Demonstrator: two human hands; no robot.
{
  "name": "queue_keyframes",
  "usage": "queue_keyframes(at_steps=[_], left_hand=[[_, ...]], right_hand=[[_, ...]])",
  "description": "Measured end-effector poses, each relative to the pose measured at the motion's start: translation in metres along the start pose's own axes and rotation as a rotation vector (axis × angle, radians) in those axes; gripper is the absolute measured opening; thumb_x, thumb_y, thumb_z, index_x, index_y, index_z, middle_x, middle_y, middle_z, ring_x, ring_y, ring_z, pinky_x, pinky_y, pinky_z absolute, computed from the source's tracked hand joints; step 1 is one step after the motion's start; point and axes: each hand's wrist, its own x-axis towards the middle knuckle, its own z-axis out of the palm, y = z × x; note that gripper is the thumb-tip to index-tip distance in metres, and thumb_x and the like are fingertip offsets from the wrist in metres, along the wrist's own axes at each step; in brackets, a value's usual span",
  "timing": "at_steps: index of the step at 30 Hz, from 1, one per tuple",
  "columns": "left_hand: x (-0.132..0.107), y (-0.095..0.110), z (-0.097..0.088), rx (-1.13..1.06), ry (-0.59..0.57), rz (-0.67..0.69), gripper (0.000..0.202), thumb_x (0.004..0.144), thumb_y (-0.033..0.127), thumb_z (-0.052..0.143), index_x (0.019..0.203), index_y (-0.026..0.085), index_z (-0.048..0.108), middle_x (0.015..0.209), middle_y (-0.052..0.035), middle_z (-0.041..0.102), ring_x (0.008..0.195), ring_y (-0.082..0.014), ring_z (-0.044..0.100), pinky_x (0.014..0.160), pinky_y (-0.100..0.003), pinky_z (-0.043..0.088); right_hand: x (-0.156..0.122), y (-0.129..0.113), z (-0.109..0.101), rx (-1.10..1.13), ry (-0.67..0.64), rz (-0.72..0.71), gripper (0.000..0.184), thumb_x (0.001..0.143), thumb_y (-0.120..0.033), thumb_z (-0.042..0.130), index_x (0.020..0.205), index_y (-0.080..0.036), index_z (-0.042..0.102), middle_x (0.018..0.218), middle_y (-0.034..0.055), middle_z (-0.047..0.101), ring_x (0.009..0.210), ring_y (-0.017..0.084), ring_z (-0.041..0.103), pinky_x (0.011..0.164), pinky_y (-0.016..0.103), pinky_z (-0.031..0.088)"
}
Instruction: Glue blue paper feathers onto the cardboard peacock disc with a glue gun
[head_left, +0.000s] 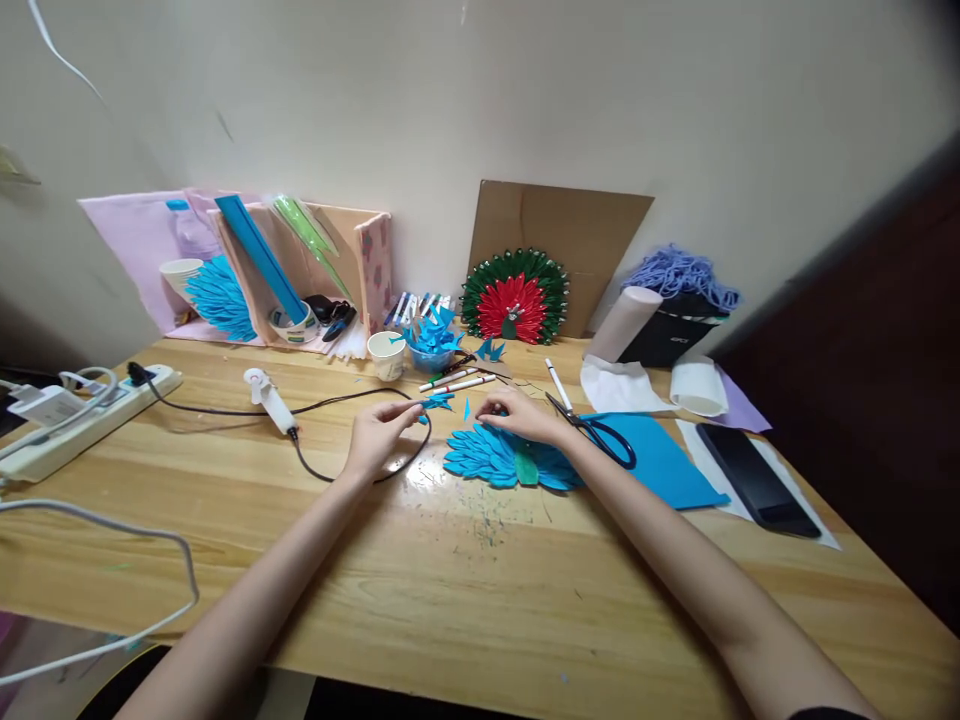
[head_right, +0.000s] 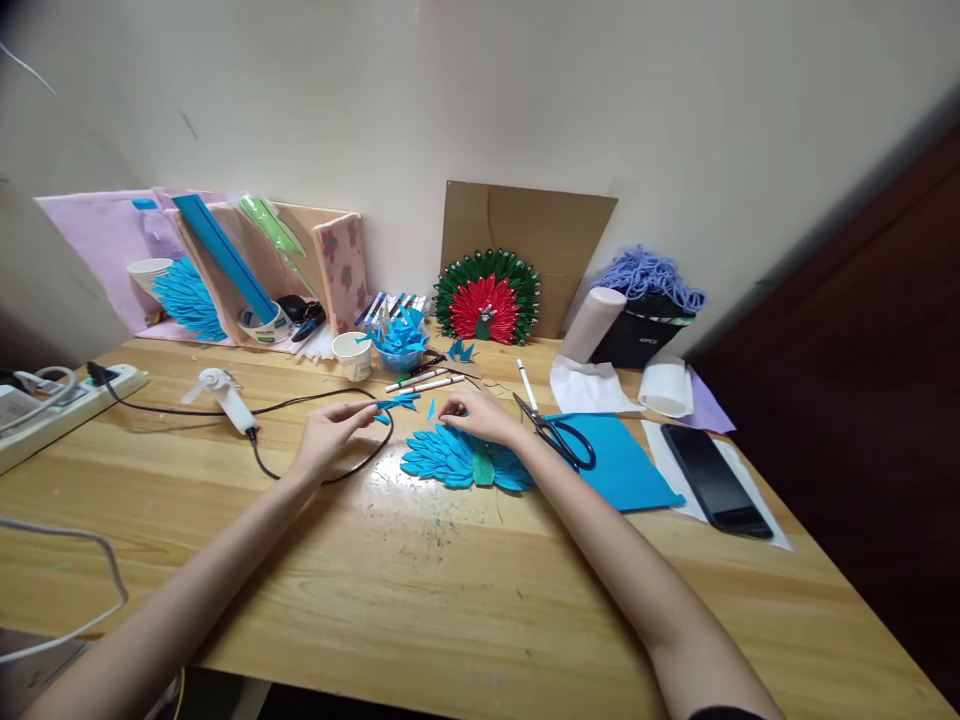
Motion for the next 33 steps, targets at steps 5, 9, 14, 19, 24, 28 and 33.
queue_keyframes(at_steps=[5, 9, 14, 19, 24, 28, 33], left_hand=[[0.015, -0.016, 0.021, -0.041, -0.026, -0.033, 0.037, 0.059, 0.041, 0.073, 0.080, 0.010, 0.072, 0.079, -0.0112, 0.070, 0.065, -0.0165, 0.062, 0.060, -0.025, 0.047], [0.016, -0.022, 0.021, -0.012, -0.018, -0.051, 0.039, 0.061, 0.043, 0.071, 0.084, 0.011, 0.071, 0.080, -0.0107, 0.070, 0.057, -0.0148, 0.060, 0.052, -0.024, 0.045], [0.014, -0.024, 0.011, -0.005, 0.037, 0.021, 0.038, 0.061, 0.041, 0.071, 0.086, 0.012, 0.071, 0.084, -0.0102, 0.071, 0.076, -0.0201, 0.064, 0.067, -0.027, 0.048], [0.009, -0.017, 0.012, -0.013, 0.009, 0.001, 0.039, 0.058, 0.041, 0.072, 0.083, 0.012, 0.072, 0.081, -0.0103, 0.071, 0.073, -0.0200, 0.063, 0.065, -0.027, 0.048], [0.003, -0.012, 0.019, 0.008, -0.078, -0.091, 0.037, 0.054, 0.039, 0.074, 0.078, 0.012, 0.072, 0.072, -0.0087, 0.070, 0.063, -0.0177, 0.061, 0.055, -0.024, 0.045], [0.002, -0.014, 0.019, -0.004, -0.088, -0.103, 0.035, 0.054, 0.037, 0.074, 0.077, 0.012, 0.073, 0.070, -0.0086, 0.070, 0.064, -0.0178, 0.061, 0.055, -0.024, 0.045], [0.005, -0.020, 0.017, -0.017, -0.095, -0.107, 0.036, 0.056, 0.041, 0.073, 0.077, 0.012, 0.073, 0.072, -0.0089, 0.070, 0.063, -0.0167, 0.060, 0.055, -0.023, 0.045]], right_hand=[[0.006, 0.005, 0.003, 0.103, -0.064, -0.023, 0.016, 0.077, -0.027, 0.057, 0.083, -0.014, 0.065, 0.075, 0.0028, 0.063, 0.068, 0.013, 0.054, 0.061, 0.023, 0.041], [0.014, 0.007, 0.004, 0.216, -0.176, 0.000, 0.016, 0.075, -0.028, 0.058, 0.080, -0.013, 0.063, 0.076, 0.0021, 0.064, 0.067, 0.012, 0.055, 0.060, 0.022, 0.042], [0.012, -0.002, 0.002, 0.275, -0.329, 0.016, 0.017, 0.075, -0.030, 0.058, 0.076, -0.014, 0.064, 0.076, 0.0014, 0.064, 0.069, 0.012, 0.056, 0.061, 0.021, 0.042], [0.002, -0.010, 0.002, 0.271, -0.370, -0.011, 0.019, 0.077, -0.032, 0.057, 0.078, -0.014, 0.064, 0.076, 0.0016, 0.063, 0.070, 0.012, 0.054, 0.062, 0.021, 0.041], [-0.005, -0.010, 0.006, 0.221, -0.300, -0.014, 0.019, 0.076, -0.032, 0.059, 0.082, -0.015, 0.064, 0.081, 0.0018, 0.062, 0.074, 0.013, 0.055, 0.064, 0.022, 0.041], [-0.008, -0.011, 0.008, 0.193, -0.261, -0.046, 0.015, 0.076, -0.030, 0.060, 0.079, -0.016, 0.065, 0.085, 0.0029, 0.062, 0.080, 0.015, 0.056, 0.072, 0.025, 0.042], [-0.010, -0.012, 0.006, 0.206, -0.253, -0.068, 0.013, 0.078, -0.027, 0.058, 0.080, -0.017, 0.065, 0.084, 0.0028, 0.062, 0.081, 0.015, 0.056, 0.076, 0.026, 0.042]])
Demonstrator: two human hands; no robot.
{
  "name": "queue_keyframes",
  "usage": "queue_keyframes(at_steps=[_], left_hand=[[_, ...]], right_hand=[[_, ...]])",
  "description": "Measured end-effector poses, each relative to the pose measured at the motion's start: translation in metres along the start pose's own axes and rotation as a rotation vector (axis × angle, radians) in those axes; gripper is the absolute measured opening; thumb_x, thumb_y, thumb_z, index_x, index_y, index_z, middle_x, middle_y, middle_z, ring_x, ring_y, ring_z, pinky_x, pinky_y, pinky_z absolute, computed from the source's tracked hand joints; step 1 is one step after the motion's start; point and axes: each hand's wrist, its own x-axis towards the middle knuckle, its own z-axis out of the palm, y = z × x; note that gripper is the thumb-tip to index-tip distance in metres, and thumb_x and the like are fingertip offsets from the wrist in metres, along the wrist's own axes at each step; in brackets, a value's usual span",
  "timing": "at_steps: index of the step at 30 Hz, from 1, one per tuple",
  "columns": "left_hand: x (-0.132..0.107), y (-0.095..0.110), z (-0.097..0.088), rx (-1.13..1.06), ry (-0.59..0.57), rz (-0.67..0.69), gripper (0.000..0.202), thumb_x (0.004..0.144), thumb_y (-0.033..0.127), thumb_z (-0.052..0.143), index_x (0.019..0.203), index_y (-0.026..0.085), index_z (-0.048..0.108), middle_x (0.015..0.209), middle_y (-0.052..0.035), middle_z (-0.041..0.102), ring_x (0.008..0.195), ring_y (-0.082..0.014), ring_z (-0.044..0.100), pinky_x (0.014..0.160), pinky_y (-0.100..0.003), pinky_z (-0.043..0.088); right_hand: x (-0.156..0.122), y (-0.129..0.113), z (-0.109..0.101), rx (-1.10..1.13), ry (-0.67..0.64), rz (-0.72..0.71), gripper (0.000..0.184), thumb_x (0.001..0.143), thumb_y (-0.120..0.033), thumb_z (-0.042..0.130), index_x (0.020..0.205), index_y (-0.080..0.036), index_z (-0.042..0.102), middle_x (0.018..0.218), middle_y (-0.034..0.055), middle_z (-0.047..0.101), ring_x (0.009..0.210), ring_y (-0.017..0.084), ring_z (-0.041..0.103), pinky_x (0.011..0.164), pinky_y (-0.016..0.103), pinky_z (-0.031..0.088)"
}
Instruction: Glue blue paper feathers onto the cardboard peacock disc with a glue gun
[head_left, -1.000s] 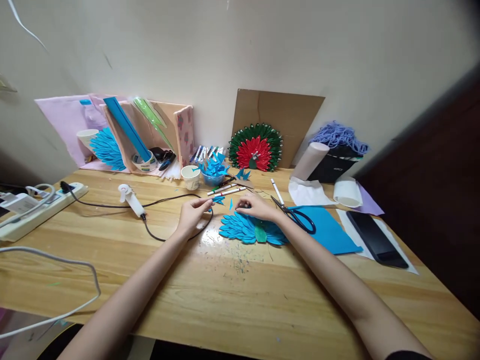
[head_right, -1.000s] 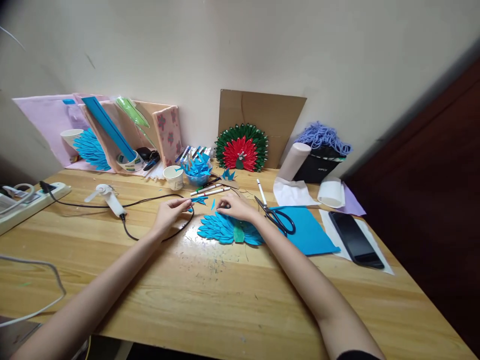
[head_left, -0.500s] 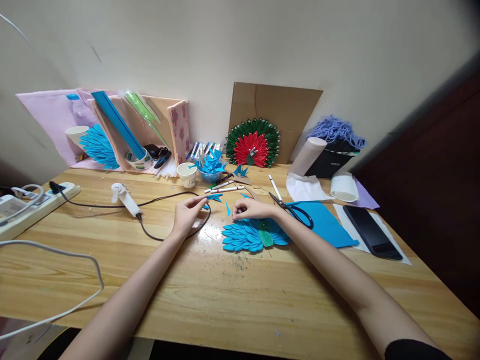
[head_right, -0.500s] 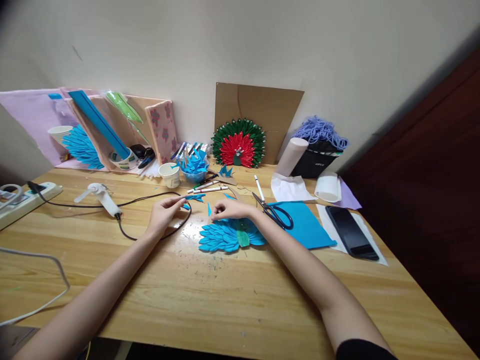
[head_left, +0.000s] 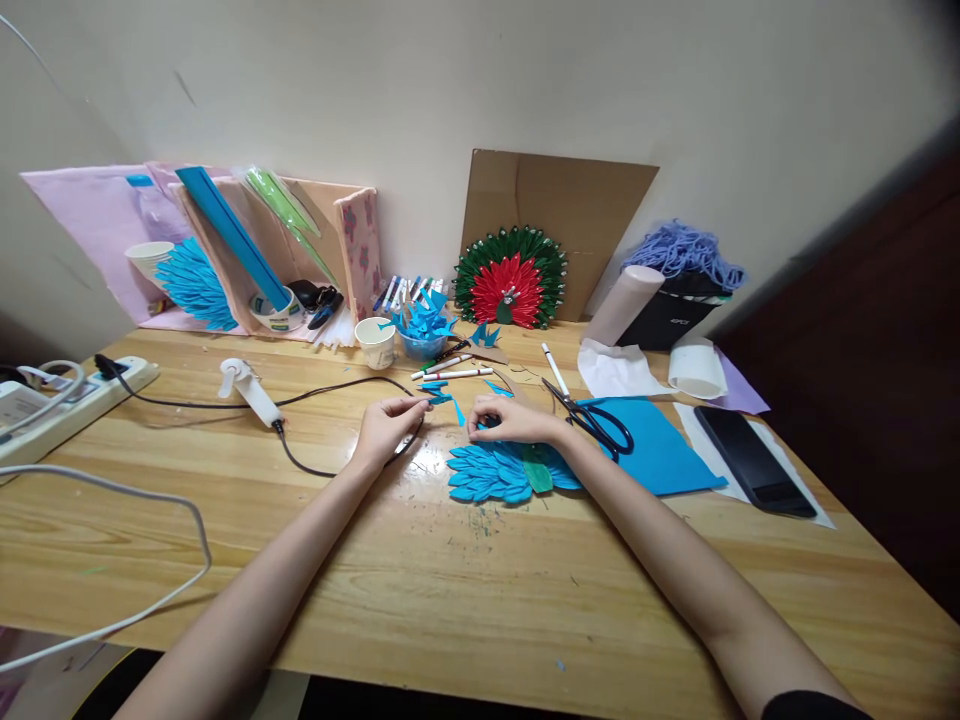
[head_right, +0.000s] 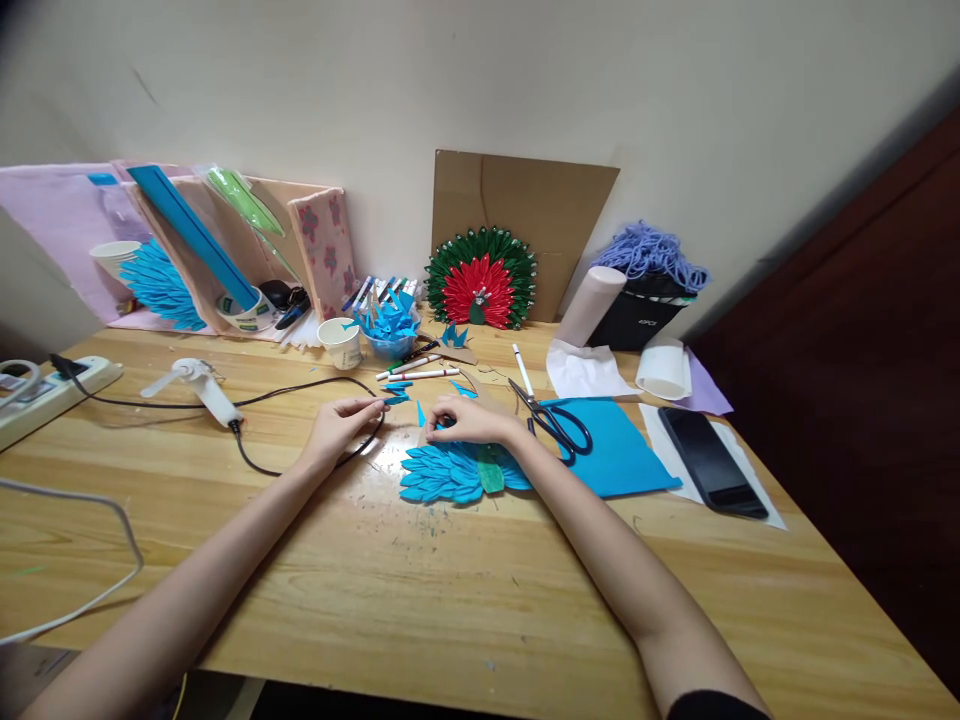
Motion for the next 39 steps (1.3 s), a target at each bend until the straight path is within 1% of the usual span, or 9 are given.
queue_keyframes(at_steps=[5, 8, 12, 18, 22, 25, 31, 35, 39], left_hand=[[0.000, -0.001, 0.001, 0.013, 0.026, -0.007, 0.041, 0.056, 0.045, 0.073, 0.080, 0.011, 0.073, 0.069, -0.0079, 0.070, 0.058, -0.0150, 0.059, 0.052, -0.023, 0.043], [-0.002, 0.003, 0.003, 0.024, 0.052, 0.004, 0.041, 0.053, 0.041, 0.075, 0.082, 0.012, 0.073, 0.073, -0.0088, 0.071, 0.063, -0.0173, 0.061, 0.056, -0.024, 0.044], [-0.004, 0.006, 0.002, 0.064, 0.048, 0.022, 0.037, 0.055, 0.036, 0.075, 0.083, 0.012, 0.073, 0.075, -0.0092, 0.071, 0.068, -0.0193, 0.062, 0.060, -0.025, 0.047], [-0.003, 0.001, -0.001, 0.129, -0.028, 0.086, 0.029, 0.058, 0.031, 0.073, 0.082, 0.014, 0.073, 0.082, -0.0104, 0.072, 0.078, -0.0232, 0.064, 0.068, -0.029, 0.050], [-0.004, -0.006, 0.001, 0.234, -0.122, 0.125, 0.025, 0.064, 0.030, 0.067, 0.083, 0.015, 0.073, 0.083, -0.0101, 0.071, 0.078, -0.0224, 0.065, 0.070, -0.029, 0.049], [-0.007, -0.008, 0.006, 0.277, -0.176, 0.131, 0.024, 0.066, 0.028, 0.065, 0.084, 0.014, 0.072, 0.085, -0.0104, 0.071, 0.078, -0.0222, 0.065, 0.071, -0.030, 0.049], [-0.014, -0.002, 0.013, 0.329, -0.217, 0.123, 0.026, 0.069, 0.028, 0.062, 0.087, 0.013, 0.071, 0.087, -0.0097, 0.071, 0.077, -0.0210, 0.065, 0.071, -0.029, 0.050], [-0.015, 0.000, 0.017, 0.362, -0.248, 0.123, 0.026, 0.071, 0.027, 0.059, 0.089, 0.012, 0.070, 0.087, -0.0088, 0.071, 0.078, -0.0205, 0.065, 0.072, -0.029, 0.050], [-0.014, 0.000, 0.020, 0.408, -0.243, 0.118, 0.024, 0.071, 0.024, 0.058, 0.088, 0.012, 0.070, 0.084, -0.0075, 0.071, 0.075, -0.0189, 0.065, 0.069, -0.028, 0.049]], right_hand=[[0.000, 0.002, -0.001, 0.011, 0.004, 0.004, 0.014, 0.077, -0.029, 0.059, 0.080, -0.017, 0.066, 0.083, 0.0022, 0.061, 0.081, 0.015, 0.056, 0.076, 0.026, 0.042], [0.000, 0.003, -0.001, 0.018, -0.002, 0.015, 0.014, 0.078, -0.029, 0.059, 0.080, -0.017, 0.066, 0.084, 0.0023, 0.061, 0.081, 0.015, 0.056, 0.076, 0.027, 0.042], [-0.001, 0.003, -0.002, 0.038, -0.007, -0.019, 0.013, 0.078, -0.028, 0.058, 0.079, -0.018, 0.065, 0.083, 0.0018, 0.060, 0.082, 0.015, 0.055, 0.077, 0.027, 0.041], [-0.002, 0.004, -0.006, 0.093, -0.045, -0.030, 0.013, 0.079, -0.028, 0.058, 0.082, -0.017, 0.063, 0.087, 0.0021, 0.059, 0.083, 0.015, 0.054, 0.077, 0.027, 0.041], [-0.003, 0.005, -0.009, 0.107, -0.080, -0.051, 0.015, 0.081, -0.028, 0.055, 0.086, -0.017, 0.062, 0.089, 0.0023, 0.058, 0.085, 0.015, 0.053, 0.078, 0.027, 0.041], [-0.003, 0.005, -0.010, 0.093, -0.102, -0.060, 0.016, 0.082, -0.030, 0.054, 0.086, -0.016, 0.061, 0.090, 0.0023, 0.057, 0.087, 0.015, 0.053, 0.079, 0.027, 0.040], [-0.001, 0.006, -0.011, 0.091, -0.128, -0.040, 0.019, 0.083, -0.033, 0.053, 0.084, -0.015, 0.059, 0.089, 0.0028, 0.057, 0.087, 0.015, 0.051, 0.080, 0.027, 0.039], [-0.001, 0.009, -0.011, 0.110, -0.137, -0.073, 0.018, 0.084, -0.032, 0.053, 0.084, -0.015, 0.057, 0.089, 0.0031, 0.057, 0.086, 0.015, 0.051, 0.079, 0.028, 0.039], [-0.001, 0.012, -0.010, 0.148, -0.147, -0.081, 0.017, 0.085, -0.032, 0.052, 0.085, -0.016, 0.056, 0.090, 0.0029, 0.057, 0.085, 0.014, 0.051, 0.079, 0.027, 0.040]])
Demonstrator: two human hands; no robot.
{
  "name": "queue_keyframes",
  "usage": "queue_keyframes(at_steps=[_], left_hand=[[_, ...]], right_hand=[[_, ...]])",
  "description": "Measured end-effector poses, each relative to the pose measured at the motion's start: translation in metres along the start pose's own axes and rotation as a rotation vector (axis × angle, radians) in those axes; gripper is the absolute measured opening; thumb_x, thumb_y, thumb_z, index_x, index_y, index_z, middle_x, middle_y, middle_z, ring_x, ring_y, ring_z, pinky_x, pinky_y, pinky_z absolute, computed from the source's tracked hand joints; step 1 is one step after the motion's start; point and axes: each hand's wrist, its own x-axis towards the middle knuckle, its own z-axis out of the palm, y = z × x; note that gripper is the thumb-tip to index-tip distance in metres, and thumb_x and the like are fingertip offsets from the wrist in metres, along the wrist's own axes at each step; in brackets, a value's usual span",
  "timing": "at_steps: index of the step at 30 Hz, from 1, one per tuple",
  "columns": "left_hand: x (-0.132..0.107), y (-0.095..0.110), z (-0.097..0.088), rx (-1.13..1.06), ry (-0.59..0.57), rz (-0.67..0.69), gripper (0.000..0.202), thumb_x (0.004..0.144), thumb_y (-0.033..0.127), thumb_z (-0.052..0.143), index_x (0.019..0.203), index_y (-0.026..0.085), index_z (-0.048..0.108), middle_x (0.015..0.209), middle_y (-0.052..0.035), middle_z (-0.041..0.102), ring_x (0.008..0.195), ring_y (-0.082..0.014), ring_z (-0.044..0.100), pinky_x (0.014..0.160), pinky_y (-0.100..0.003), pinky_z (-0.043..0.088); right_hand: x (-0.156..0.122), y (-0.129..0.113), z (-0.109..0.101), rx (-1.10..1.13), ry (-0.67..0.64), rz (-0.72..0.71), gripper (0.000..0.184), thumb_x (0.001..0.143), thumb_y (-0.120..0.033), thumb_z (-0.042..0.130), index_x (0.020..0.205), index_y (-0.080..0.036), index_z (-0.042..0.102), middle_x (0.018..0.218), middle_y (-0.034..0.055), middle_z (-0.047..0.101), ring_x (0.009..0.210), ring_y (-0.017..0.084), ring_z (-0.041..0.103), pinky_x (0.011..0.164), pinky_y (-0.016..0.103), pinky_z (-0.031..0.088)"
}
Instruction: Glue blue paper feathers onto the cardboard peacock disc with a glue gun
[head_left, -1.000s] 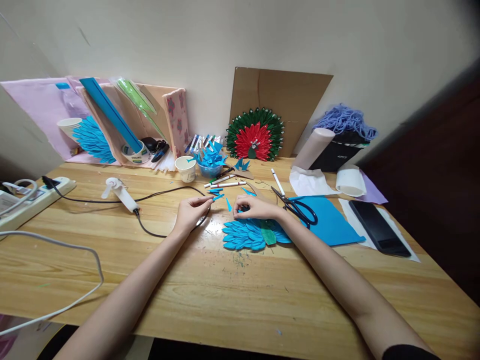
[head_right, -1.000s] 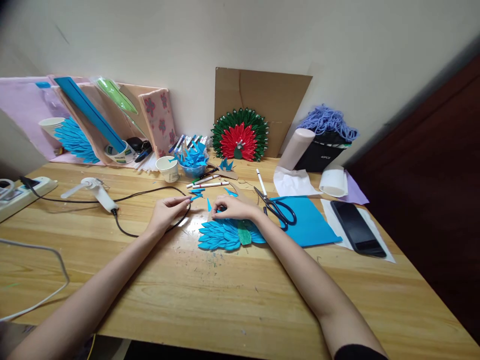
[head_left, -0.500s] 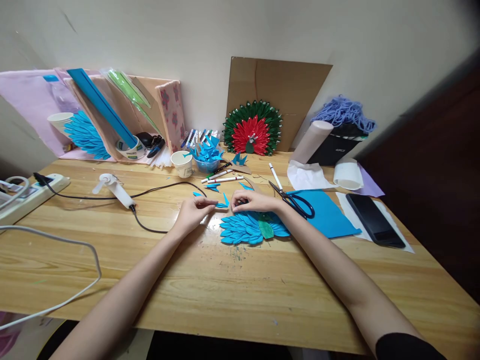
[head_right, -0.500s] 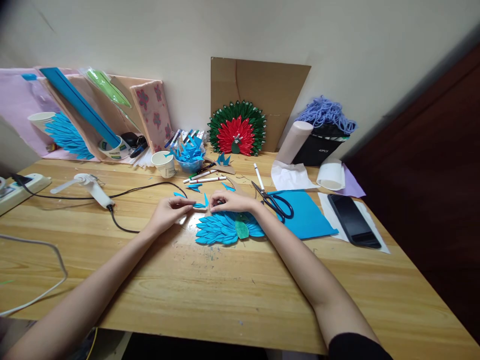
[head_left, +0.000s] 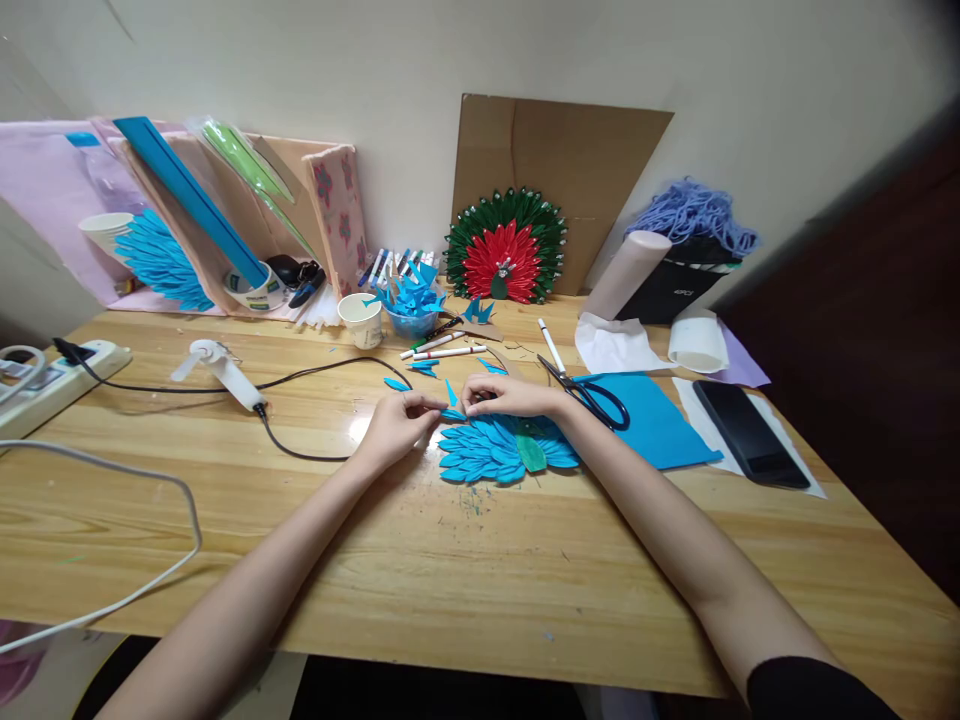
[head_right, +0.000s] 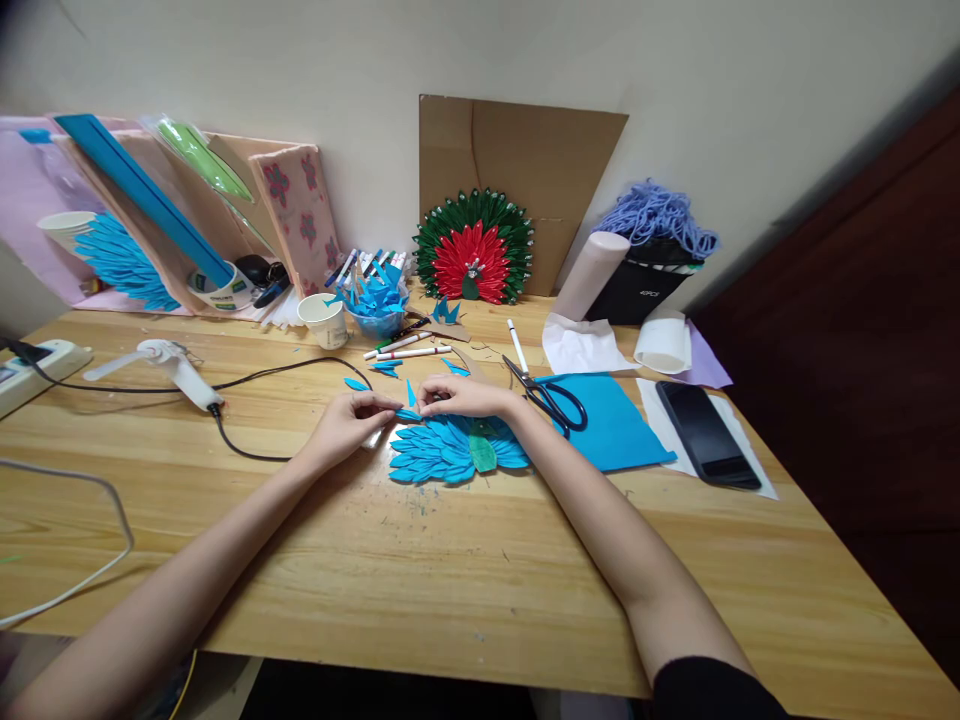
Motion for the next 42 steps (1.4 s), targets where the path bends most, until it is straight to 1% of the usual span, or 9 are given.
queue_keyframes(at_steps=[3, 6, 9, 13, 21, 25, 29, 35, 42], left_hand=[[0.000, 0.001, 0.001, 0.037, 0.000, 0.008, 0.023, 0.070, 0.022, 0.058, 0.087, 0.012, 0.070, 0.082, -0.0068, 0.071, 0.071, -0.0178, 0.064, 0.066, -0.026, 0.049], [0.000, 0.002, 0.002, 0.053, -0.017, 0.028, 0.023, 0.071, 0.022, 0.057, 0.087, 0.013, 0.071, 0.083, -0.0065, 0.071, 0.072, -0.0177, 0.063, 0.067, -0.026, 0.048], [0.000, 0.001, 0.003, 0.052, -0.033, 0.043, 0.022, 0.071, 0.022, 0.057, 0.087, 0.014, 0.071, 0.085, -0.0064, 0.071, 0.073, -0.0178, 0.063, 0.067, -0.026, 0.047], [0.001, -0.002, 0.005, 0.077, -0.042, 0.067, 0.022, 0.072, 0.022, 0.056, 0.086, 0.014, 0.071, 0.081, -0.0060, 0.071, 0.070, -0.0172, 0.063, 0.063, -0.025, 0.047], [0.000, -0.003, 0.007, 0.139, -0.058, 0.116, 0.023, 0.073, 0.020, 0.055, 0.090, 0.016, 0.071, 0.083, -0.0054, 0.071, 0.072, -0.0167, 0.062, 0.066, -0.025, 0.047], [-0.001, -0.002, 0.008, 0.137, -0.047, 0.138, 0.022, 0.075, 0.025, 0.056, 0.087, 0.016, 0.071, 0.081, -0.0056, 0.071, 0.070, -0.0167, 0.062, 0.063, -0.024, 0.046], [0.000, -0.004, 0.013, 0.132, -0.006, 0.121, 0.022, 0.076, 0.032, 0.056, 0.082, 0.016, 0.071, 0.078, -0.0054, 0.071, 0.069, -0.0168, 0.062, 0.062, -0.024, 0.045], [-0.001, -0.005, 0.018, 0.166, 0.039, 0.082, 0.021, 0.075, 0.032, 0.058, 0.083, 0.018, 0.070, 0.077, -0.0040, 0.071, 0.066, -0.0155, 0.061, 0.057, -0.023, 0.043], [-0.002, -0.003, 0.017, 0.183, 0.029, 0.064, 0.023, 0.074, 0.034, 0.059, 0.085, 0.018, 0.071, 0.078, -0.0044, 0.071, 0.066, -0.0157, 0.061, 0.058, -0.024, 0.042]], right_hand=[[0.000, 0.001, 0.001, 0.003, 0.000, 0.003, 0.017, 0.084, -0.032, 0.052, 0.085, -0.016, 0.056, 0.088, 0.0025, 0.056, 0.086, 0.014, 0.051, 0.079, 0.028, 0.040], [0.000, 0.002, 0.001, 0.010, 0.011, 0.003, 0.017, 0.084, -0.032, 0.052, 0.085, -0.016, 0.056, 0.087, 0.0022, 0.055, 0.085, 0.014, 0.051, 0.078, 0.028, 0.040], [-0.001, 0.002, 0.001, 0.004, 0.013, 0.000, 0.016, 0.084, -0.032, 0.052, 0.084, -0.016, 0.055, 0.087, 0.0023, 0.055, 0.085, 0.014, 0.051, 0.078, 0.027, 0.040], [0.000, 0.002, 0.001, -0.024, 0.013, -0.005, 0.017, 0.084, -0.032, 0.051, 0.084, -0.016, 0.056, 0.087, 0.0024, 0.055, 0.085, 0.015, 0.050, 0.078, 0.028, 0.039], [0.000, 0.004, 0.001, -0.042, 0.024, -0.006, 0.018, 0.083, -0.033, 0.053, 0.083, -0.015, 0.056, 0.086, 0.0026, 0.056, 0.084, 0.015, 0.051, 0.077, 0.027, 0.039], [-0.001, 0.005, 0.002, -0.034, 0.033, -0.003, 0.018, 0.083, -0.033, 0.054, 0.084, -0.015, 0.057, 0.087, 0.0031, 0.057, 0.084, 0.014, 0.052, 0.076, 0.027, 0.040], [-0.001, 0.005, 0.002, -0.033, 0.042, -0.008, 0.021, 0.083, -0.035, 0.055, 0.085, -0.015, 0.058, 0.088, 0.0033, 0.058, 0.083, 0.014, 0.052, 0.076, 0.027, 0.041], [-0.001, 0.003, 0.002, -0.043, 0.042, 0.004, 0.023, 0.082, -0.037, 0.055, 0.085, -0.014, 0.060, 0.089, 0.0038, 0.059, 0.083, 0.014, 0.052, 0.075, 0.027, 0.041], [0.000, 0.001, 0.001, -0.048, 0.034, 0.004, 0.021, 0.083, -0.036, 0.055, 0.085, -0.015, 0.060, 0.088, 0.0033, 0.060, 0.083, 0.014, 0.052, 0.077, 0.027, 0.041]])
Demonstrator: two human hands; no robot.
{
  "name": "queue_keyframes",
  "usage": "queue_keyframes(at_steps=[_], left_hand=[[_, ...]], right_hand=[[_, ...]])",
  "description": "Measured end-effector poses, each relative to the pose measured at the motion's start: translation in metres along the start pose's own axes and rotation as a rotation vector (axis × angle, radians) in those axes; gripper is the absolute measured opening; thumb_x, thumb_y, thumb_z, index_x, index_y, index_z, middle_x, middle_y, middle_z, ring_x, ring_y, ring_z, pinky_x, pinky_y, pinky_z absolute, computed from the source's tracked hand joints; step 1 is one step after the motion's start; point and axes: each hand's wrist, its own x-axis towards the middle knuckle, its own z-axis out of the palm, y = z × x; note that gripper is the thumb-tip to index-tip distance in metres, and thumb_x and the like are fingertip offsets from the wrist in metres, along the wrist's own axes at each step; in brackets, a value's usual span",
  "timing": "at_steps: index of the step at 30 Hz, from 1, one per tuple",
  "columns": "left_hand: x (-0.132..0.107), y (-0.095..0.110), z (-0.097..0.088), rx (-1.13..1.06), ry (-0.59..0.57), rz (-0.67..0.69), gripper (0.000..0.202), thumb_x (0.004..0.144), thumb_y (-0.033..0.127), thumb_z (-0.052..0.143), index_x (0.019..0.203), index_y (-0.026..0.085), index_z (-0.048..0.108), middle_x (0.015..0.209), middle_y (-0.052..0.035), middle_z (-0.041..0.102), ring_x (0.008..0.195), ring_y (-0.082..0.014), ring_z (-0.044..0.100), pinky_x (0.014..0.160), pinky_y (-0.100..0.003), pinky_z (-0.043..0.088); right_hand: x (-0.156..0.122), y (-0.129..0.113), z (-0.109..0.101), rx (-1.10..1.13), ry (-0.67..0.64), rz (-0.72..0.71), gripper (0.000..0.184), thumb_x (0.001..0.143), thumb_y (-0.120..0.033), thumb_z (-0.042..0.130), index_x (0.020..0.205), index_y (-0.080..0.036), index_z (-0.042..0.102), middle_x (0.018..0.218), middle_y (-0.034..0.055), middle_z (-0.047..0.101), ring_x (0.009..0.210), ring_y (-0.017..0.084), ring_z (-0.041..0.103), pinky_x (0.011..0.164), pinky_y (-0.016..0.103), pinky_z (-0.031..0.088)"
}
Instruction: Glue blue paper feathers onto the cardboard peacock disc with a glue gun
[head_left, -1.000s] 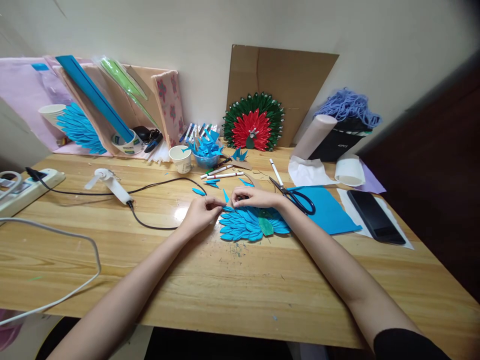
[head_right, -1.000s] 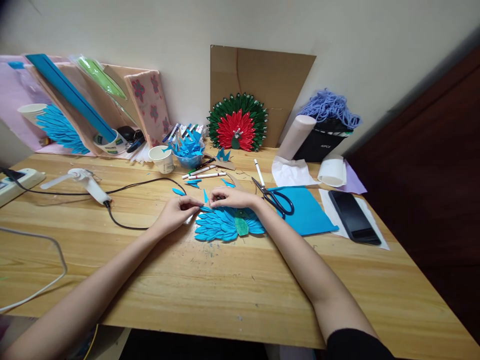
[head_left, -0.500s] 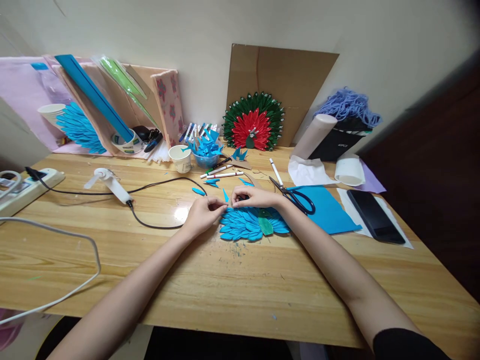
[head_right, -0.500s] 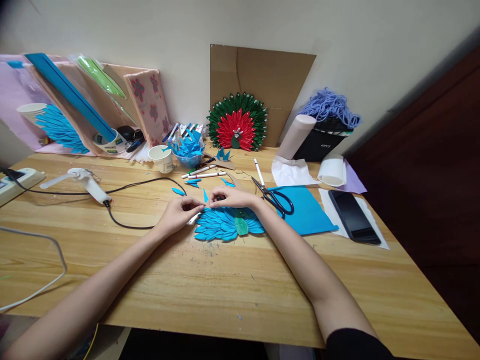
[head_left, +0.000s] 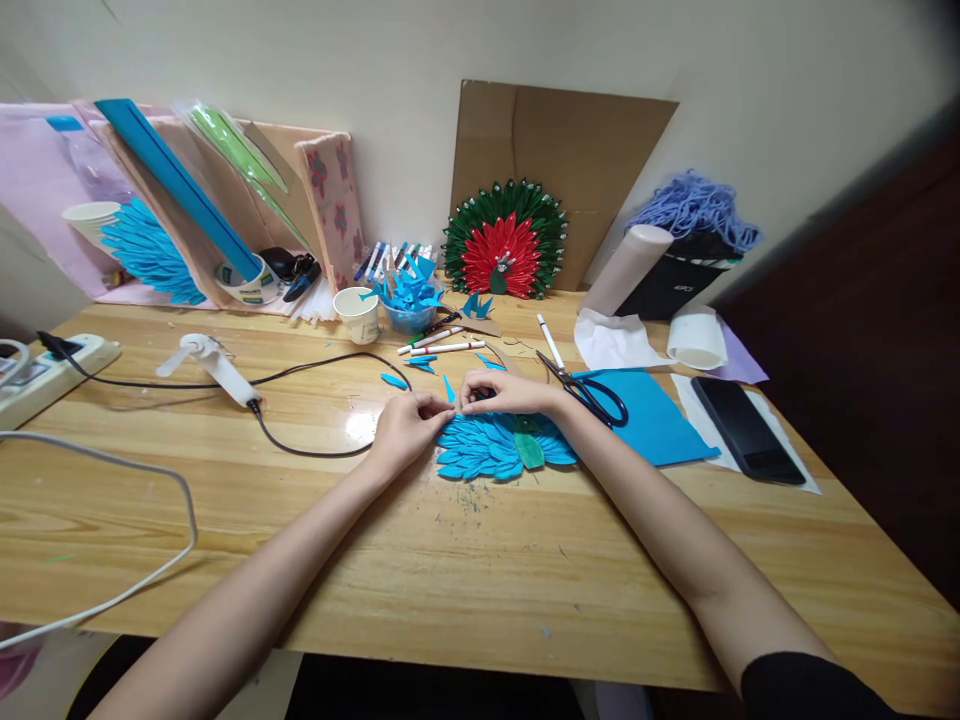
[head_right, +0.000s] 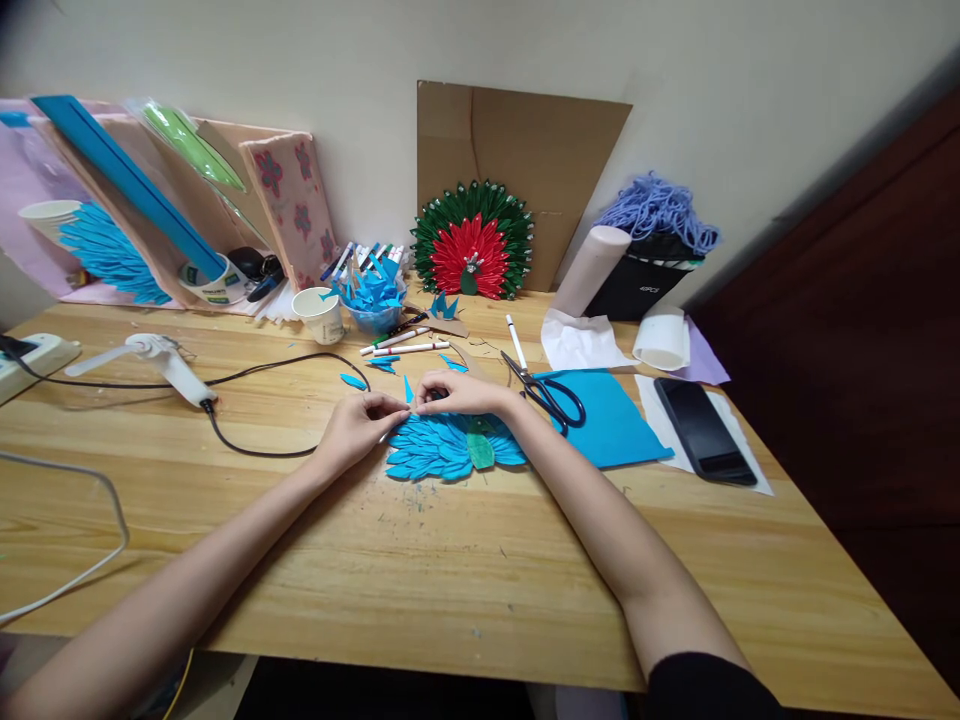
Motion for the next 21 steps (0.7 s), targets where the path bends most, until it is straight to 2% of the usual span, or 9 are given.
queue_keyframes(at_steps=[12, 21], left_hand=[[-0.0012, 0.0006, -0.0015, 0.027, -0.001, 0.045, 0.016, 0.074, 0.030, 0.060, 0.079, 0.019, 0.070, 0.074, -0.0021, 0.070, 0.063, -0.0141, 0.059, 0.056, -0.023, 0.041], [-0.0035, 0.0033, -0.0047, 0.118, 0.027, 0.078, 0.018, 0.078, 0.030, 0.054, 0.083, 0.019, 0.067, 0.077, -0.0028, 0.068, 0.068, -0.0152, 0.058, 0.061, -0.024, 0.041]], right_hand=[[-0.0001, -0.0050, 0.0031, -0.072, 0.040, 0.028, 0.021, 0.078, -0.034, 0.061, 0.085, -0.014, 0.062, 0.085, 0.0029, 0.059, 0.078, 0.013, 0.051, 0.070, 0.025, 0.040], [-0.0004, -0.0048, 0.0043, -0.084, 0.051, 0.032, 0.019, 0.076, -0.031, 0.062, 0.085, -0.015, 0.061, 0.085, 0.0028, 0.058, 0.077, 0.013, 0.050, 0.069, 0.025, 0.040]])
